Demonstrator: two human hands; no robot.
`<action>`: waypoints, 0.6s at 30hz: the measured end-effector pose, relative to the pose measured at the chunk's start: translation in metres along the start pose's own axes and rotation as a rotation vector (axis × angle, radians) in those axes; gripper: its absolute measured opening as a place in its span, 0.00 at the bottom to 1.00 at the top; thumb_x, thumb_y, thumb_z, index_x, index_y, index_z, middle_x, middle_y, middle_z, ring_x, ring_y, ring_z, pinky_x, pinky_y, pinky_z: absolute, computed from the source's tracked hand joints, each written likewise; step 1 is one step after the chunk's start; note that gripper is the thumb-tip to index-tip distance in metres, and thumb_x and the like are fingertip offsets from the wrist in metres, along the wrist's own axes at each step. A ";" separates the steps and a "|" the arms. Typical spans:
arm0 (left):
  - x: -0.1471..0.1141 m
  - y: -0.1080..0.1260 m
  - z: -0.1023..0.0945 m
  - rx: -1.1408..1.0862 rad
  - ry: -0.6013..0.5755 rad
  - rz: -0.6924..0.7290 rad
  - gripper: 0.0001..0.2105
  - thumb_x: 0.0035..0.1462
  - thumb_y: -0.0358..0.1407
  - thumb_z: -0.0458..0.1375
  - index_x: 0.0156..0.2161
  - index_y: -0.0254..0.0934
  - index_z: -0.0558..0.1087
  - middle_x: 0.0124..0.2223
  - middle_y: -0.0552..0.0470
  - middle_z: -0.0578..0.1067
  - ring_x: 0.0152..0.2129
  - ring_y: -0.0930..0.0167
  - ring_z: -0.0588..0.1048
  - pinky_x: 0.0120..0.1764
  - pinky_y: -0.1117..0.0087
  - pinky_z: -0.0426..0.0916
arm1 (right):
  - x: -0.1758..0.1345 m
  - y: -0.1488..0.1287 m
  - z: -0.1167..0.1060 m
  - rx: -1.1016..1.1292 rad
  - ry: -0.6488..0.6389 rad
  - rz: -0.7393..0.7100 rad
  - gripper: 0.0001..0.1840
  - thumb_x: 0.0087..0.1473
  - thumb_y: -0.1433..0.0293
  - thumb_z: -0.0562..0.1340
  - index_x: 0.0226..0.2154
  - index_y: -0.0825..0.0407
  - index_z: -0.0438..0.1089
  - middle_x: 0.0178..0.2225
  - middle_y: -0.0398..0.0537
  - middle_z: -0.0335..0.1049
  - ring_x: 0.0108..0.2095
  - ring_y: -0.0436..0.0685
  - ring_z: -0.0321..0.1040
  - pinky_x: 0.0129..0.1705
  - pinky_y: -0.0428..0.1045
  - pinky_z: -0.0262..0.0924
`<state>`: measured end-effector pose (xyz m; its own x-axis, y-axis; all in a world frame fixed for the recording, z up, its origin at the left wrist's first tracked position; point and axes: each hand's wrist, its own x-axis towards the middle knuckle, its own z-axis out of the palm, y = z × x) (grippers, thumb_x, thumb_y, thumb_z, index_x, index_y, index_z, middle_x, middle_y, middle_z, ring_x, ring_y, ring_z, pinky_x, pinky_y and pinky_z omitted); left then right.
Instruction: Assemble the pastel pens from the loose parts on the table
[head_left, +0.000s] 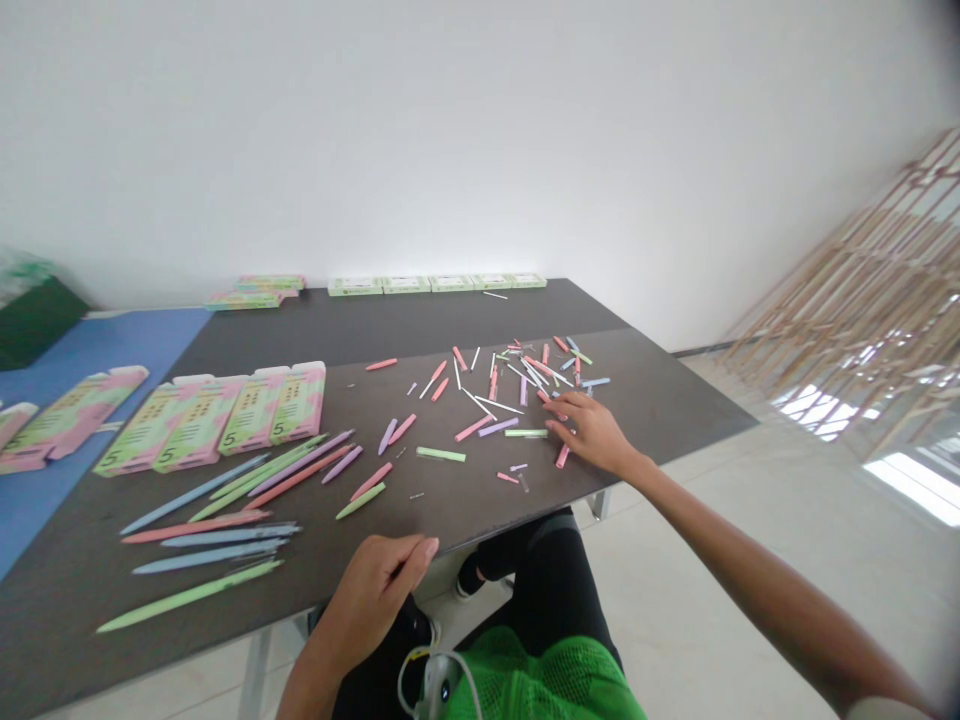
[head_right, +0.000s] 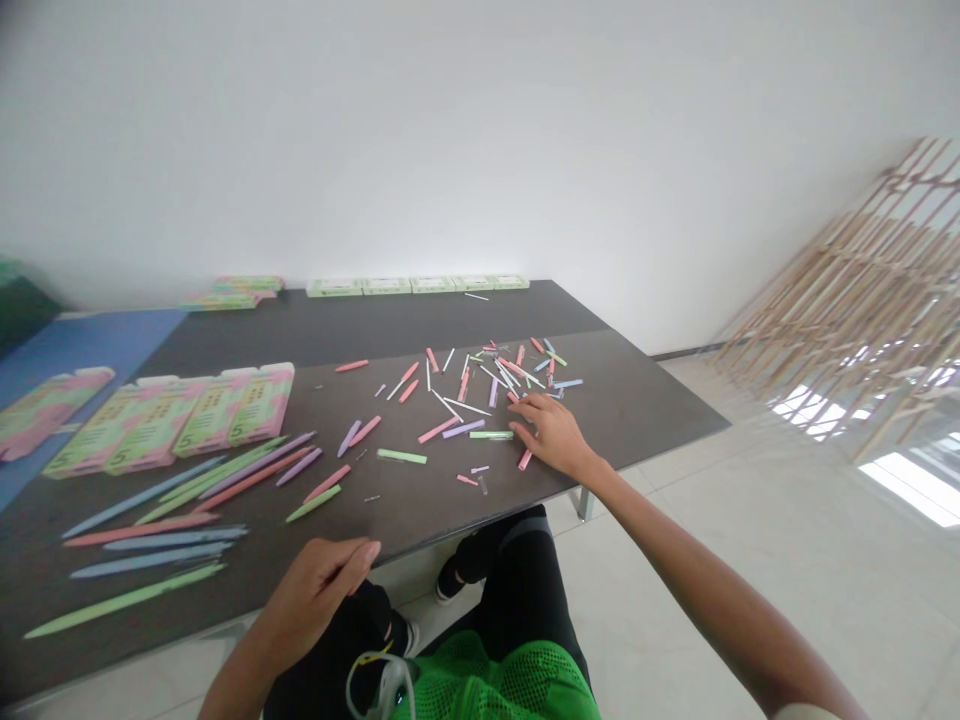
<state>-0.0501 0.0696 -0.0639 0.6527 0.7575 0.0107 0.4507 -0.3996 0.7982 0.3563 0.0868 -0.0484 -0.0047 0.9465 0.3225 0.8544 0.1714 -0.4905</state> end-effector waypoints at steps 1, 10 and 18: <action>0.000 0.000 0.000 -0.006 0.001 -0.002 0.24 0.72 0.47 0.46 0.23 0.39 0.56 0.21 0.58 0.56 0.21 0.73 0.59 0.29 0.66 0.48 | 0.000 0.003 -0.005 0.026 0.028 0.069 0.15 0.60 0.56 0.66 0.42 0.48 0.80 0.44 0.56 0.78 0.43 0.65 0.70 0.49 0.57 0.63; 0.000 -0.005 0.002 -0.006 -0.005 0.003 0.24 0.72 0.47 0.46 0.24 0.39 0.55 0.22 0.59 0.55 0.21 0.74 0.58 0.29 0.66 0.47 | -0.020 0.053 -0.017 0.193 0.109 0.487 0.43 0.50 0.26 0.51 0.14 0.44 0.42 0.13 0.37 0.39 0.17 0.48 0.39 0.21 0.49 0.36; 0.000 -0.002 0.001 0.017 -0.010 0.009 0.24 0.73 0.47 0.45 0.24 0.40 0.54 0.22 0.59 0.53 0.20 0.74 0.57 0.29 0.66 0.46 | -0.028 0.068 -0.009 0.348 0.070 0.576 0.41 0.51 0.29 0.56 0.14 0.45 0.47 0.14 0.37 0.43 0.17 0.47 0.40 0.21 0.49 0.36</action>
<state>-0.0508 0.0696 -0.0658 0.6628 0.7487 0.0118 0.4550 -0.4152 0.7877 0.4193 0.0694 -0.0833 0.4453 0.8951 -0.0223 0.4931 -0.2660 -0.8283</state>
